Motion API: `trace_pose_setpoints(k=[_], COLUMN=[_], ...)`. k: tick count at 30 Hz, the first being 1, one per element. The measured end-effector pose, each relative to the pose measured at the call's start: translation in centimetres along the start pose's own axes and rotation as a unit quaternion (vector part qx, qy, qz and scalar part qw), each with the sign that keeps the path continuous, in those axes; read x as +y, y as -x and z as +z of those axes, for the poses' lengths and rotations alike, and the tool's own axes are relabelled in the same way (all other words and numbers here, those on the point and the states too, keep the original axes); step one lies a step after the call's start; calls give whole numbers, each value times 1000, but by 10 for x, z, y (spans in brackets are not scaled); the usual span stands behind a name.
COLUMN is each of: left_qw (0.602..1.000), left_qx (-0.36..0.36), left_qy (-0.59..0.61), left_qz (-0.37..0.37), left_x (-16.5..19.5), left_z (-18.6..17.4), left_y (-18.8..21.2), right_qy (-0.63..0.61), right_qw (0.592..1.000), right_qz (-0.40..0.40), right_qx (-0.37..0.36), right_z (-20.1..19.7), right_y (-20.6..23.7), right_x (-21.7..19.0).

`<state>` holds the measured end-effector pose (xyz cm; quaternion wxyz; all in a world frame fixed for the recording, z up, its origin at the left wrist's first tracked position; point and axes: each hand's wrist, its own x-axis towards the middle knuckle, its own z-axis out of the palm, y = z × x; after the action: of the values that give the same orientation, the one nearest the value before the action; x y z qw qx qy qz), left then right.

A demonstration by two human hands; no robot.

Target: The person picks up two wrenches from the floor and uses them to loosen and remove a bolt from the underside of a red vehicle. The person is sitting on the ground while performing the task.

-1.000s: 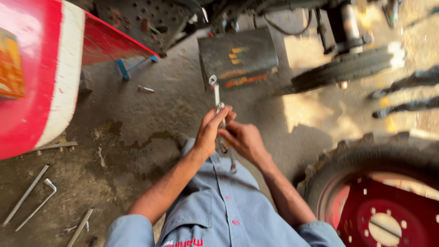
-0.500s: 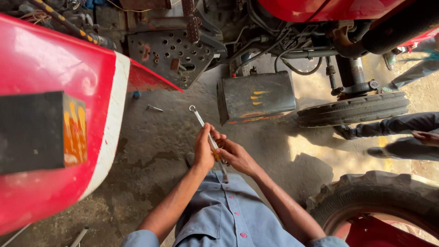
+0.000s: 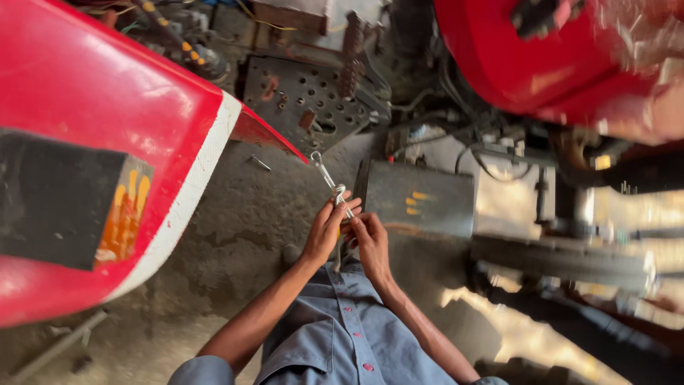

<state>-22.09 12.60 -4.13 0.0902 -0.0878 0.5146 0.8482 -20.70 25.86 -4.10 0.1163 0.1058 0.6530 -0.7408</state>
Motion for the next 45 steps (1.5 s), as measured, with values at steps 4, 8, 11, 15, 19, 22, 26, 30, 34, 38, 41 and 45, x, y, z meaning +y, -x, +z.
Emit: trace_pose_setpoints(k=[4, 8, 11, 15, 19, 22, 26, 30, 34, 38, 41, 45], left_qw=[998, 987, 972, 955, 942, 935, 927, 926, 923, 936, 942, 965], left_qx=[64, 158, 211, 256, 290, 305, 331, 335, 351, 314, 304, 240], left_qy=[-16, 5, 13, 69, 83, 84, 80, 90, 95, 145, 141, 63], left_qz=[6, 41, 102, 130, 145, 158, 157, 150, 127, 62, -29, -87], left_x=[9, 27, 39, 50, 53, 55, 59, 55, 35, 3, -27, -56], left_z=[10, 21, 33, 39, 39, 37, 35, 27, 4, -27, -37, -44], left_y=[-8, 1, 4, 15, 31, 44, 55, 58, 56, 60, 69, 83], right_qy=[-7, -6, -51, -72, -80, -72, -46, -9, 35, -95, -90, 39], right_qw=[998, 992, 981, 955, 925, 903, 889, 867, 879, 905, 947, 965], right_qz=[-55, -10, 80, 145, 226, 259, 240, 242, 192, 143, 101, -19], right_qx=[-40, -127, -170, -247, -296, -336, -388, -436, -435, -389, -291, -258], right_z=[-50, -91, -107, -109, -101, -96, -92, -86, -84, -81, -70, -44], right_y=[-39, -67, -74, -68, -63, -61, -58, -49, -38, -33, -41, -64], right_x=[-19, -43, -54, -57, -54, -55, -61, -65, -64, -54, -40, -18])
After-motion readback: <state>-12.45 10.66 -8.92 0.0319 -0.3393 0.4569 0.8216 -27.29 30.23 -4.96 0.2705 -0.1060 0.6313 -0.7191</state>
